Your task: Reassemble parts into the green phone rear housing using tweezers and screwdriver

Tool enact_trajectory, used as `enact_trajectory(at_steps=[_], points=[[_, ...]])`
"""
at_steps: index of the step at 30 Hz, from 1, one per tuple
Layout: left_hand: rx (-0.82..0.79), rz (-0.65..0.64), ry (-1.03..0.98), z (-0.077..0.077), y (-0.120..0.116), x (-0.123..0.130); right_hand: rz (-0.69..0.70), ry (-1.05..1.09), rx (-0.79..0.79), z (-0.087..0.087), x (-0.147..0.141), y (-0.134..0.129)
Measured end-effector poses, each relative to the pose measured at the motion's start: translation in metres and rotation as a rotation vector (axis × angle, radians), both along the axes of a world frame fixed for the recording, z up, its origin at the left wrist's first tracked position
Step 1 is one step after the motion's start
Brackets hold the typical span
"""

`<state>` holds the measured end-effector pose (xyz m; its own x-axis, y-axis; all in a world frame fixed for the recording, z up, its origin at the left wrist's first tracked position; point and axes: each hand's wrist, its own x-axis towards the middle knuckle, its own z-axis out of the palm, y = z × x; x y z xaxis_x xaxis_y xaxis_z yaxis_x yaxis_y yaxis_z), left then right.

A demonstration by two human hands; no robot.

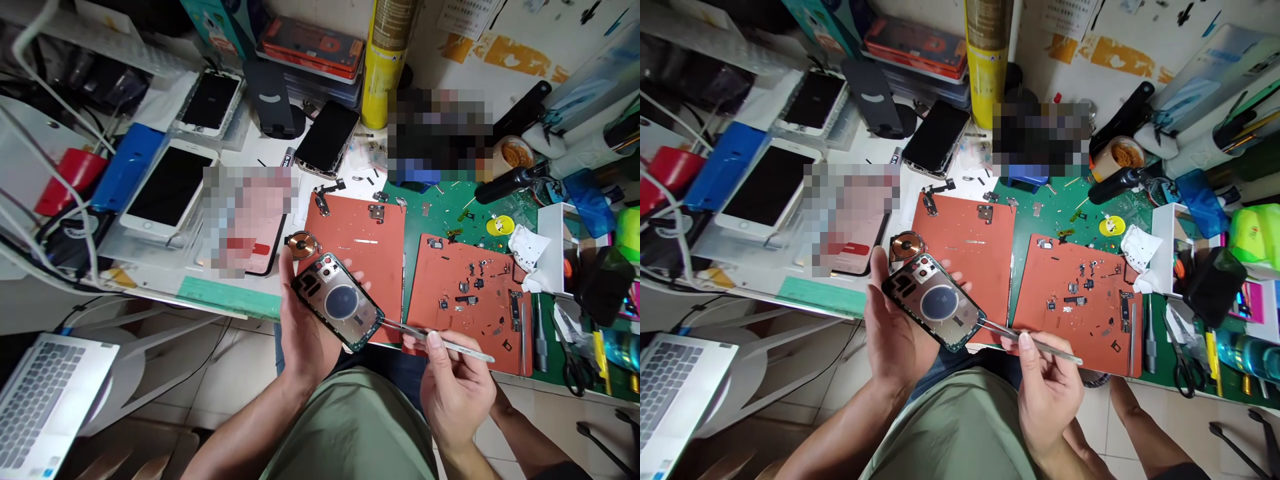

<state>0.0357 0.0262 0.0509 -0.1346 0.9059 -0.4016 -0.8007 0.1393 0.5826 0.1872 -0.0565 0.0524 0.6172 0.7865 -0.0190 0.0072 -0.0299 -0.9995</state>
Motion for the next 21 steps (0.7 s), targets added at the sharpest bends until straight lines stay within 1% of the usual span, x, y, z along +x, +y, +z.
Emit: enact_trajectory(at_steps=[2, 4, 7, 11, 13, 15, 18, 20, 21], points=[[-0.038, 0.009, -0.073, 0.004, 0.009, -0.004, -0.018, 0.050, 0.005, 0.003, 0.002, 0.001], [-0.085, 0.008, -0.168, 0.006, 0.013, -0.008, -0.021, 0.088, 0.011, 0.005, 0.003, 0.000], [-0.174, 0.028, -0.293, 0.006, 0.012, -0.011, -0.018, 0.081, 0.025, 0.007, 0.005, -0.004], [-0.253, 0.081, -0.344, 0.006, 0.008, -0.007, -0.031, 0.030, 0.074, 0.010, 0.006, -0.007], [-0.227, 0.095, -0.327, 0.006, 0.007, -0.003, -0.046, 0.049, 0.089, 0.011, 0.005, -0.007], [-0.161, 0.089, -0.285, 0.005, 0.008, 0.001, -0.061, 0.051, 0.101, 0.011, 0.003, -0.007], [-0.073, 0.062, -0.214, 0.004, 0.007, 0.006, -0.076, -0.066, 0.115, 0.009, -0.001, -0.007], [-0.060, 0.045, -0.173, 0.003, 0.006, 0.008, -0.040, -0.153, 0.107, 0.007, -0.003, -0.005], [-0.064, 0.038, -0.156, 0.002, 0.006, 0.009, -0.001, -0.184, 0.100, 0.006, -0.003, -0.004]])
